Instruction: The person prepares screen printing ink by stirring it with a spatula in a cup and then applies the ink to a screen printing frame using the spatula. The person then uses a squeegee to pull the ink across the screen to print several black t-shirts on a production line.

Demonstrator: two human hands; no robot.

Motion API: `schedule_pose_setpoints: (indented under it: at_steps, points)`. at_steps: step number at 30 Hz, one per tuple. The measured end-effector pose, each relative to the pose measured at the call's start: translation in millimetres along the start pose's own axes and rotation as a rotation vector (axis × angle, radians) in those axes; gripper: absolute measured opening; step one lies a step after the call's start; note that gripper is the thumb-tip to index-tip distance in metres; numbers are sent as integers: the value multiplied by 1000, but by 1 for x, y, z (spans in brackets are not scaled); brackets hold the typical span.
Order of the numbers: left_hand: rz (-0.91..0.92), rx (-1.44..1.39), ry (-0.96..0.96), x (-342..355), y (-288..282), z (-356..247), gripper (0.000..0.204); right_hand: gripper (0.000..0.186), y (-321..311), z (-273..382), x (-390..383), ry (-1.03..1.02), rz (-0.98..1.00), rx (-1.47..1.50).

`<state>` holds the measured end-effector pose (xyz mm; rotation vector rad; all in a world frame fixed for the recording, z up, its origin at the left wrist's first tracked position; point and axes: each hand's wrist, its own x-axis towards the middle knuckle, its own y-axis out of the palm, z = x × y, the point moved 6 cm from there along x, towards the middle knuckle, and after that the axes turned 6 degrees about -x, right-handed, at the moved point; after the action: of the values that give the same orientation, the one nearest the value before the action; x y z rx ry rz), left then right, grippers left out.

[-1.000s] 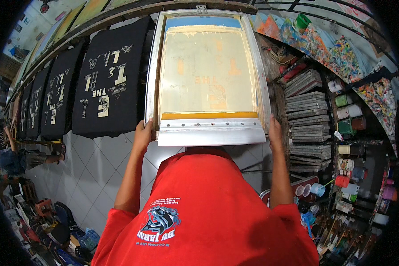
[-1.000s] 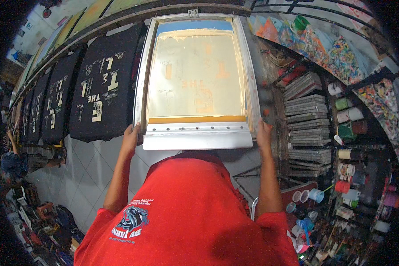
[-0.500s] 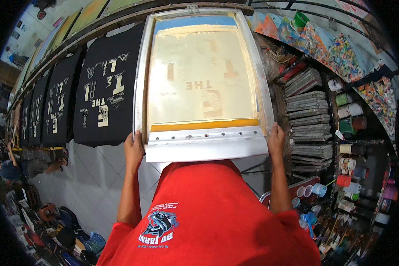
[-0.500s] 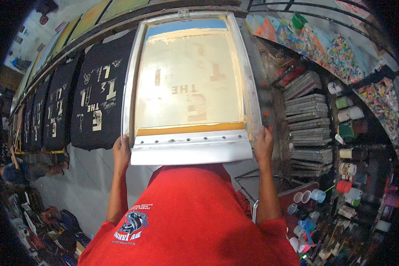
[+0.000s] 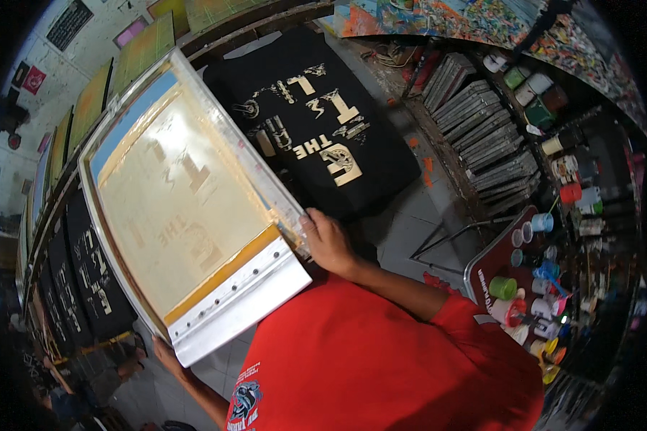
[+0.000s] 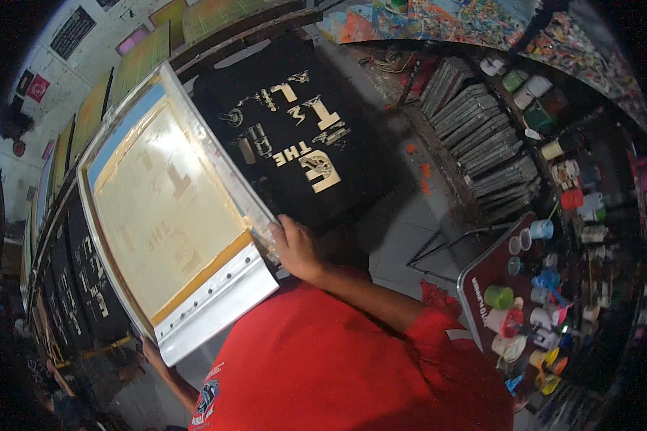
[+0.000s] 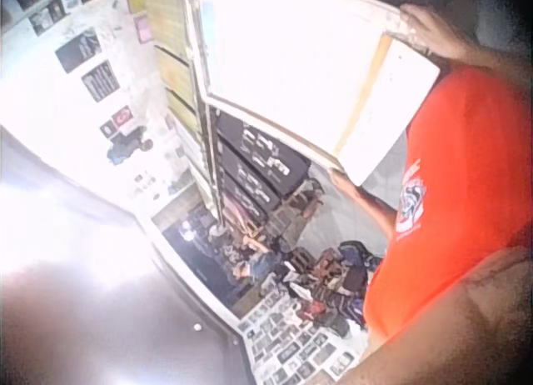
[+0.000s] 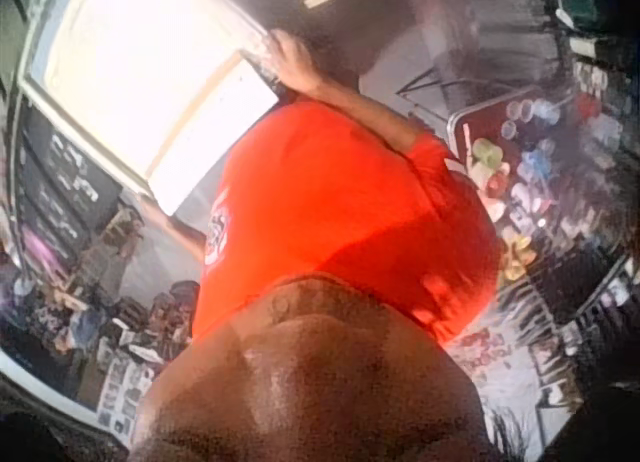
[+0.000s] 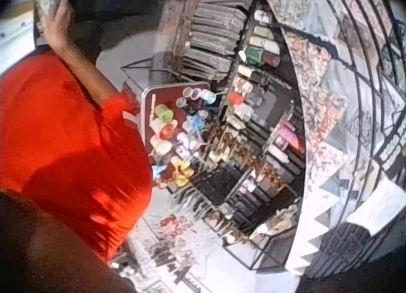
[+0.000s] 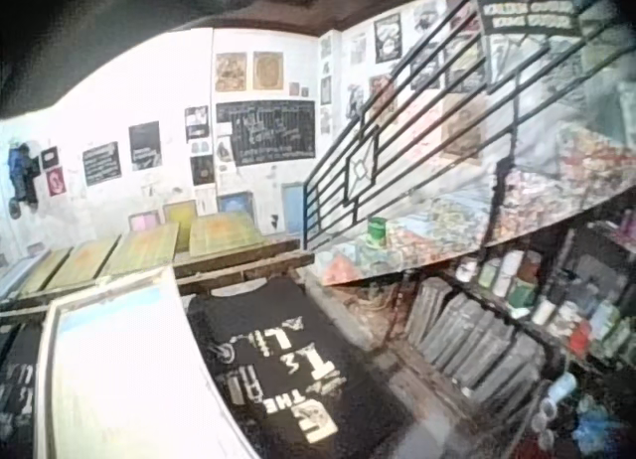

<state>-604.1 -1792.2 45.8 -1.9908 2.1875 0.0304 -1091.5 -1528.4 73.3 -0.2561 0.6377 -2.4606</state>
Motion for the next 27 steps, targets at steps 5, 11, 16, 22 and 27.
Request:
schedule_pose_setpoints:
  at_steps: [5,11,16,22,27]
  points:
    - [15,-1,24,51,-86,27,44,36,96,23,-37,-33,-95,22]
    - [52,76,27,90,-113,12,44,32,141,45,-60,43,-115,40]
    - [141,165,70,123,-106,18,42,32,151,40,-64,57,-156,-32]
    - [129,53,53,153,-94,34,47,34,149,43,-60,63,-191,-28]
    - [201,179,68,157,-80,24,45,37,146,40,-61,116,-193,-65]
